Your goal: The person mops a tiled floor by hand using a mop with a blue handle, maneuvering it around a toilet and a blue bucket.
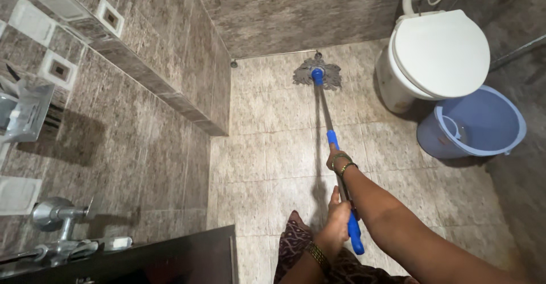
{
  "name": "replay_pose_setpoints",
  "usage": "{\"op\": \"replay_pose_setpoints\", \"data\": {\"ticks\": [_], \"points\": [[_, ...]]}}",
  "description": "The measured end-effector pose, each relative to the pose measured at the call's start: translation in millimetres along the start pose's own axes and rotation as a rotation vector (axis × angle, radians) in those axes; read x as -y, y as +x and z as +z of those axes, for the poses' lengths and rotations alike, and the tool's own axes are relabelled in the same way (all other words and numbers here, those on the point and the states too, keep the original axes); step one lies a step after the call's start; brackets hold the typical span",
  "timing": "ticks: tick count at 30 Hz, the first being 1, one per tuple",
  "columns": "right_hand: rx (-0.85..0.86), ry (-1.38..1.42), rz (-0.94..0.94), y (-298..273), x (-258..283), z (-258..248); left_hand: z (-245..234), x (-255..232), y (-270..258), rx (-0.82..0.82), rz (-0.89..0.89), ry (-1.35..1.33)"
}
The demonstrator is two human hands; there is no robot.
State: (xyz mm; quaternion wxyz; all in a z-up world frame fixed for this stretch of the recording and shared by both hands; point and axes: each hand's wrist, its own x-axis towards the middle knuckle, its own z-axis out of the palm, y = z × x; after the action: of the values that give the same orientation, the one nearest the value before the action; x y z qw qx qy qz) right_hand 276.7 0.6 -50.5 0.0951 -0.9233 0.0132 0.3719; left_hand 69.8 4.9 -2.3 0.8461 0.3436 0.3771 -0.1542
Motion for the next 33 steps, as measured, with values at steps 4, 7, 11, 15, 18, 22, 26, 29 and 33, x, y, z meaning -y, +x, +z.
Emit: {"op": "replay_pose_setpoints", "data": {"ticks": [4, 7, 11, 15, 18, 22, 26, 29, 33], "points": [[0.011, -0.037, -0.003, -12, 2, 13, -15, 14, -10, 0.002, 0.032, -0.031], [0.005, -0.024, 0.006, -36, -2, 34, -26, 31, -30, -0.040, 0.005, -0.048], [0.026, -0.011, 0.013, -73, -1, 65, -50, 54, -64, -0.090, -0.001, -0.040], [0.000, -0.060, -0.049, -113, 1, 96, -79, 78, -95, -0.081, 0.059, -0.098], [-0.022, -0.055, -0.027, -146, 6, 127, -102, 95, -130, -0.082, 0.181, -0.004], [-0.018, -0.094, -0.030, -185, 10, 165, -119, 103, -184, -0.023, 0.157, -0.133], [0.009, -0.134, -0.061, -216, 14, 194, -131, 112, -228, -0.019, 0.249, -0.193], [0.029, -0.123, -0.082, -229, 22, 210, -138, 108, -257, -0.091, 0.175, -0.234], [0.046, -0.107, -0.086, -239, 19, 220, -139, 96, -280, 0.003, 0.197, -0.219]]}}
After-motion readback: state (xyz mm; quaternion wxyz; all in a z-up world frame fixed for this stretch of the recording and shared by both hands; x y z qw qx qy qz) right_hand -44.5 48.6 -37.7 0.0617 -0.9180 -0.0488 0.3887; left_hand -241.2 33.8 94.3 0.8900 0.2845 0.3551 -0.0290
